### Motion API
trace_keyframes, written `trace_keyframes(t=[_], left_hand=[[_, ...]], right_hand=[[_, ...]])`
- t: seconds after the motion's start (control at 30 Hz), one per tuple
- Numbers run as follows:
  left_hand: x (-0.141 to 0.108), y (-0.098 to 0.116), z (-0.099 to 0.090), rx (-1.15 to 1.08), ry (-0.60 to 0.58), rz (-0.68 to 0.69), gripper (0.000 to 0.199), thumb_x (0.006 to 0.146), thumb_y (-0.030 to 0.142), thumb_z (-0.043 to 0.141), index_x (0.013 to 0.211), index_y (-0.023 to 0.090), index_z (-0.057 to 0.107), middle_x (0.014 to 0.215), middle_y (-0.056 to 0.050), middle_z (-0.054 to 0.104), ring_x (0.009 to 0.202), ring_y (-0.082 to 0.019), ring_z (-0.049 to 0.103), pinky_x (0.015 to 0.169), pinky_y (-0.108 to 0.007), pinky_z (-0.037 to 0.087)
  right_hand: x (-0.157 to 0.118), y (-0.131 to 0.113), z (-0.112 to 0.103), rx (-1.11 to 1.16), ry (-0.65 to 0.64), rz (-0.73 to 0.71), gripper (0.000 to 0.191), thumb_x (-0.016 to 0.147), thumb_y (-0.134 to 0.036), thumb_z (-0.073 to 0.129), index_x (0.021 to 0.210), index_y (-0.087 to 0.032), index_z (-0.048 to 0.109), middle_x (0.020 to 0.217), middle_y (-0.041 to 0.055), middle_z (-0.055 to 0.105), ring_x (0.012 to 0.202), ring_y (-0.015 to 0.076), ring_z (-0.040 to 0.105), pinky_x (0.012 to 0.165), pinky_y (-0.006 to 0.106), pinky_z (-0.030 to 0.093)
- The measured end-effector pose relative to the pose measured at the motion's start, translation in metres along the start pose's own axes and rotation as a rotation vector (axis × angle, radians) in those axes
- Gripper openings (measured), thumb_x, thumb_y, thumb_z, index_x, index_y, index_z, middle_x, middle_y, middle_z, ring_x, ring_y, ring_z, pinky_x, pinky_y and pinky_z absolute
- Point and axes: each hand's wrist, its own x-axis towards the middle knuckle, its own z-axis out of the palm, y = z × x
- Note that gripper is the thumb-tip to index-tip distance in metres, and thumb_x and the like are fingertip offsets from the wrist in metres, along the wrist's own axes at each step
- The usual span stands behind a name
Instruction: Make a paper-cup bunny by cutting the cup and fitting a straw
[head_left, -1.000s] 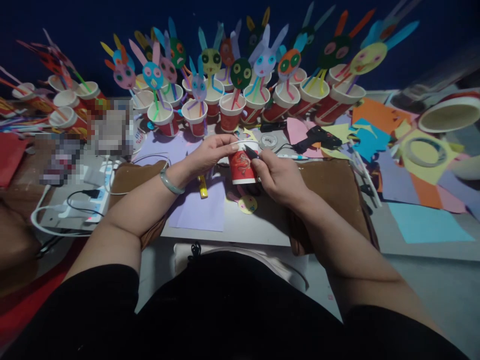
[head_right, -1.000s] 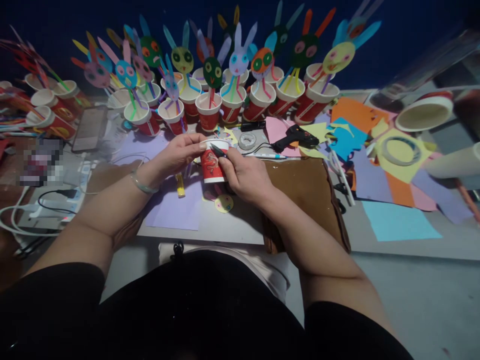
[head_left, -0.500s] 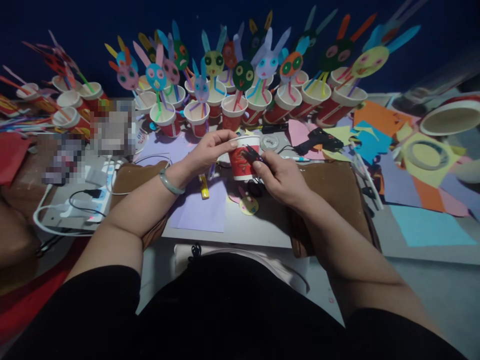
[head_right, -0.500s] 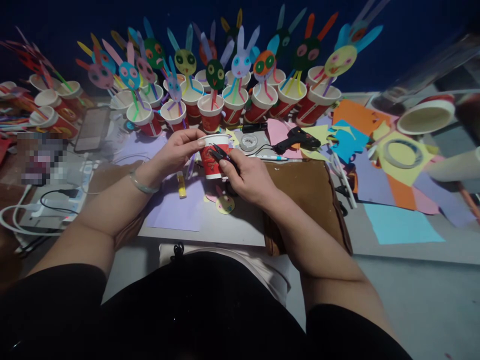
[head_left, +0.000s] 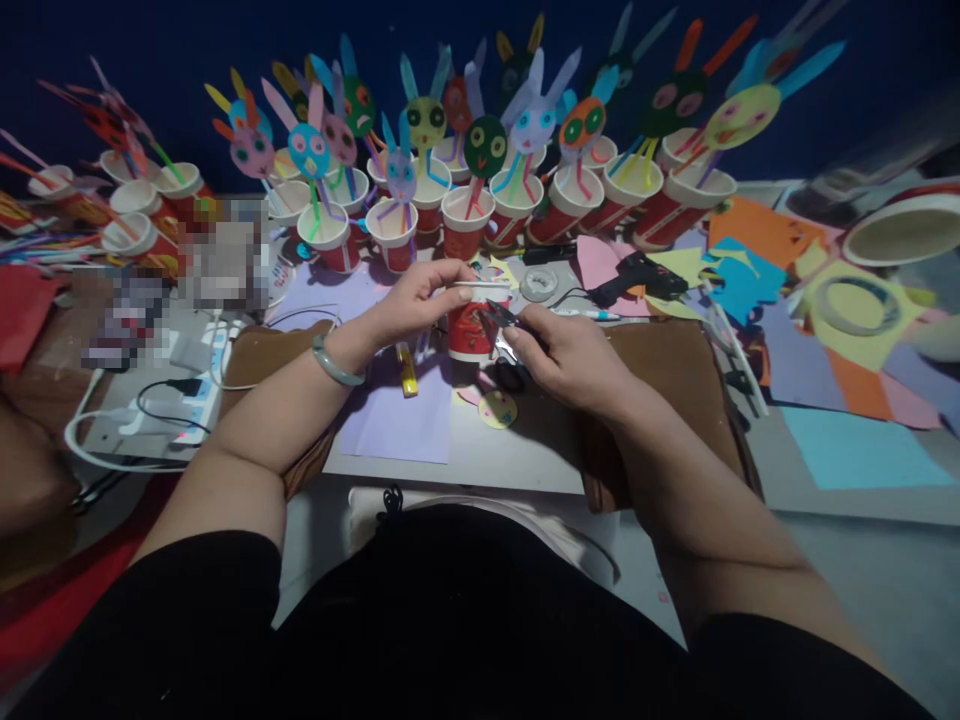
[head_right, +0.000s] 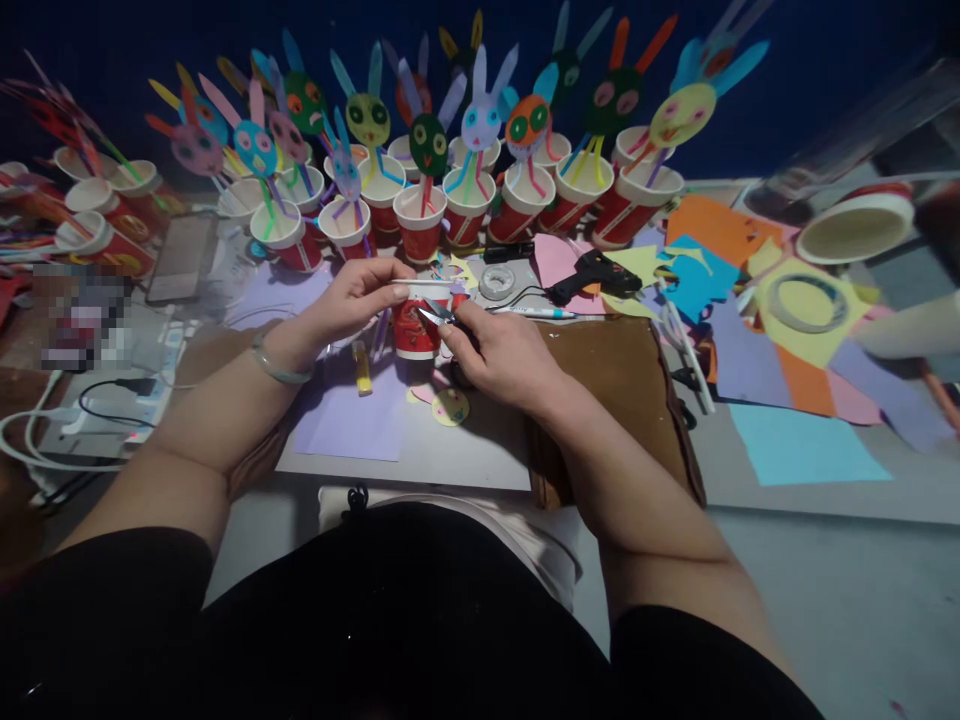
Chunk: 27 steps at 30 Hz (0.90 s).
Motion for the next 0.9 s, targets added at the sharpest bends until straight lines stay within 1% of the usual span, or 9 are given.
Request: trace_keyframes(t=[0.13,0.27,0.37,0.5,0.67,0.9], left_hand=[[-0.0005,-0.0038,-0.0008,0.076,-0.002,0.036,0.054,0.092,0.071,0.068,0.091,0.017,0.069,0.086,-0.003,0.068,0.080,-0.015,0.061,0.079,-0.030,0.050],[-0.0003,-0.0053,-0.0006,0.120,0.004,0.069,0.054,0.095,0.071,0.064,0.091,0.018,0.067,0.089,-0.004,0.069,0.083,-0.016,0.062,0.084,-0.031,0.050],[-0.0004,-0.0057,-0.0013,0.163,-0.002,0.080,0.054,0.096,0.072,0.061,0.092,0.018,0.066,0.090,-0.005,0.069,0.085,-0.017,0.063,0.084,-0.032,0.050],[-0.0015,-0.0043,-0.0033,0.295,-0.004,0.125,0.054,0.099,0.070,0.055,0.093,0.018,0.066,0.094,-0.008,0.072,0.089,-0.020,0.065,0.085,-0.034,0.050],[-0.0019,-0.0009,-0.0054,0.462,-0.033,0.215,0.053,0.102,0.067,0.049,0.094,0.018,0.067,0.095,-0.010,0.074,0.094,-0.023,0.066,0.088,-0.038,0.051],[-0.0017,-0.0015,-0.0080,0.510,-0.071,0.268,0.054,0.105,0.065,0.044,0.096,0.019,0.068,0.094,-0.010,0.072,0.090,-0.022,0.065,0.087,-0.038,0.052]], right_hand=[[-0.0006,-0.0002,-0.0018,-0.065,0.004,-0.006,0.035,0.100,-0.050,0.041,0.091,-0.022,0.061,0.063,0.0019,0.047,0.060,0.0193,0.039,0.063,0.033,0.023],[-0.0015,-0.0010,-0.0016,-0.116,0.004,-0.008,0.036,0.100,-0.049,0.041,0.093,-0.022,0.064,0.065,0.0031,0.051,0.060,0.0194,0.040,0.063,0.033,0.023],[-0.0017,-0.0013,-0.0006,-0.142,0.004,-0.002,0.037,0.101,-0.048,0.041,0.095,-0.021,0.065,0.065,0.0039,0.053,0.060,0.0197,0.041,0.063,0.033,0.023],[-0.0017,-0.0015,0.0010,-0.170,-0.004,0.006,0.037,0.102,-0.048,0.042,0.098,-0.020,0.067,0.067,0.0056,0.058,0.060,0.0205,0.044,0.062,0.033,0.022],[-0.0020,-0.0042,0.0007,-0.200,-0.054,0.040,0.041,0.104,-0.049,0.040,0.102,-0.020,0.068,0.070,0.0076,0.063,0.062,0.0219,0.048,0.062,0.034,0.021],[-0.0024,-0.0077,-0.0018,-0.188,-0.130,0.061,0.046,0.105,-0.051,0.037,0.109,-0.019,0.069,0.076,0.0100,0.069,0.066,0.0241,0.054,0.064,0.034,0.024]])
